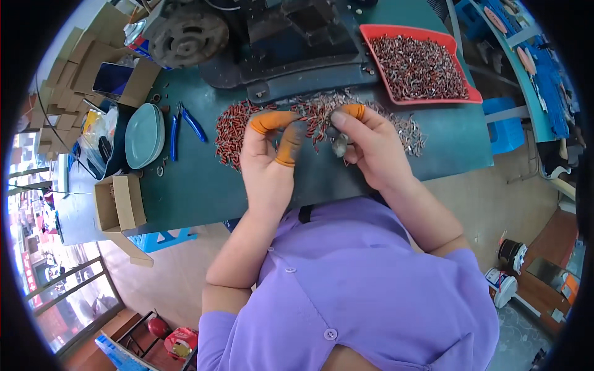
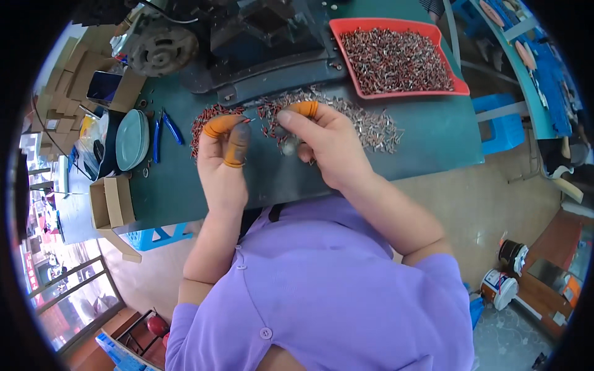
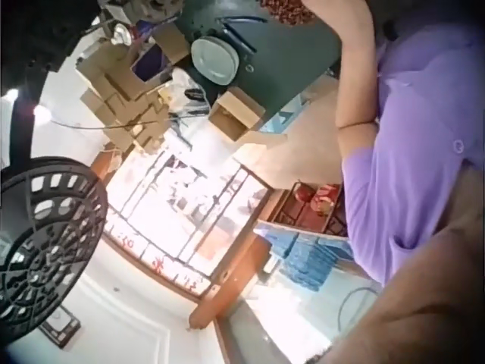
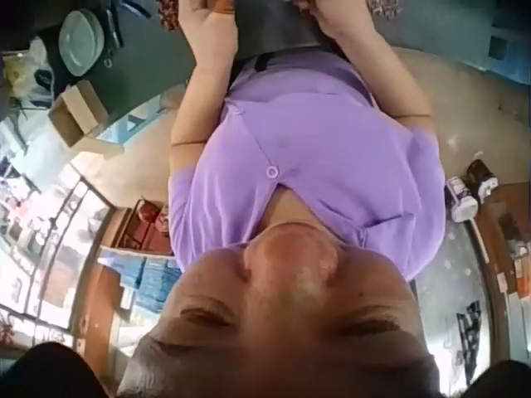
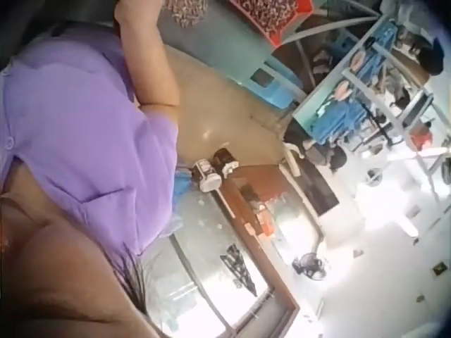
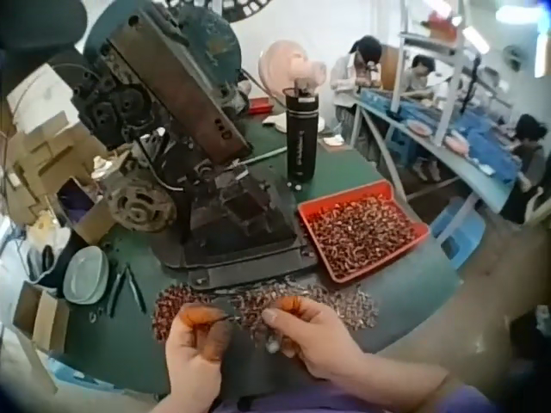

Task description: Manually assemble and sort small electronic pins and components on a workbench.

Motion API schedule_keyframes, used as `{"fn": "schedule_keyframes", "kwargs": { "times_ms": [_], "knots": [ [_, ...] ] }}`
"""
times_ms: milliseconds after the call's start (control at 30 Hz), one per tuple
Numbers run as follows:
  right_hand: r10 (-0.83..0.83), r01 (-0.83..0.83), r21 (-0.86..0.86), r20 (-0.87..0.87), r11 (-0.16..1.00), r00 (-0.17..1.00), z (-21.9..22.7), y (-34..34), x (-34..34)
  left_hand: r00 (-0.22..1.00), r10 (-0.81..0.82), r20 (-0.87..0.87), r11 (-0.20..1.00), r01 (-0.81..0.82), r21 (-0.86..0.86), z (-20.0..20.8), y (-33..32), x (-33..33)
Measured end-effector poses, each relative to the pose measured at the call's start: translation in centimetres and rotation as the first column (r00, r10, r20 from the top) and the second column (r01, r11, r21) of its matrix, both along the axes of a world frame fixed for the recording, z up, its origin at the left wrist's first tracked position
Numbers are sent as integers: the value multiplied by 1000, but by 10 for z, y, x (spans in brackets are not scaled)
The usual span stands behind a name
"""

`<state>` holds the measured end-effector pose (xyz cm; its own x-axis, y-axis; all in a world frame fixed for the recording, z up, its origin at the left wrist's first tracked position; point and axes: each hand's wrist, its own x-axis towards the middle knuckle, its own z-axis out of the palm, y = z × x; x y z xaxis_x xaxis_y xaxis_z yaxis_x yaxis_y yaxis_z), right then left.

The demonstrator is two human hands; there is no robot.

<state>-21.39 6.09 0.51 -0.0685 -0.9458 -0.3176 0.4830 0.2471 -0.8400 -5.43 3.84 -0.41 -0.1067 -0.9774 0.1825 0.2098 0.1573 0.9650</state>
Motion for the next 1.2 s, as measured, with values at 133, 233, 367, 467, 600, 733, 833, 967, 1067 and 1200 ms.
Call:
{"fn": "schedule_keyframes", "kwargs": {
  "times_ms": [133, 233, 367, 467, 600, 733, 833, 967, 1067, 1200],
  "knots": [
    [-93, 92, 12, 169, 996, 981, 4, -11, 10, 988, -21, -154, 1000, 22, 0, -1, -1, -21],
    [-100, 103, 1, 227, 995, 969, 0, -13, 15, 998, 37, -42, 993, -41, -109, -8, -7, -28],
    [-101, 86, 59, 371, 995, 923, -4, -15, 21, 961, 176, 214, 943, -102, -316, -16, -19, -34],
    [-32, 23, 25, 430, 999, 902, -2, -16, 16, 933, 211, 291, 921, -90, -378, -12, -22, -33],
    [17, -8, -25, 367, 1000, 930, -3, -12, 16, 928, 212, 307, 920, -83, -384, -9, -25, -28],
    [16, -21, 23, 190, 1000, 982, 0, -13, 5, 962, 106, 251, 959, -32, -281, 0, -27, -25],
    [43, -44, 17, 70, 999, 997, 5, -13, -3, 959, 60, 275, 971, 7, -238, 7, -25, -23],
    [106, -110, -34, -113, 993, 988, 12, -13, -11, 923, 78, 378, 957, 38, -289, 7, -27, -19],
    [101, -105, -36, -99, 994, 990, 18, -14, -8, 895, 60, 441, 952, 82, -297, 11, -27, -18],
    [53, -68, -142, -108, 987, 993, 6, -16, -9, 880, 81, 469, 959, 60, -278, 12, -34, -17]
  ]
}}
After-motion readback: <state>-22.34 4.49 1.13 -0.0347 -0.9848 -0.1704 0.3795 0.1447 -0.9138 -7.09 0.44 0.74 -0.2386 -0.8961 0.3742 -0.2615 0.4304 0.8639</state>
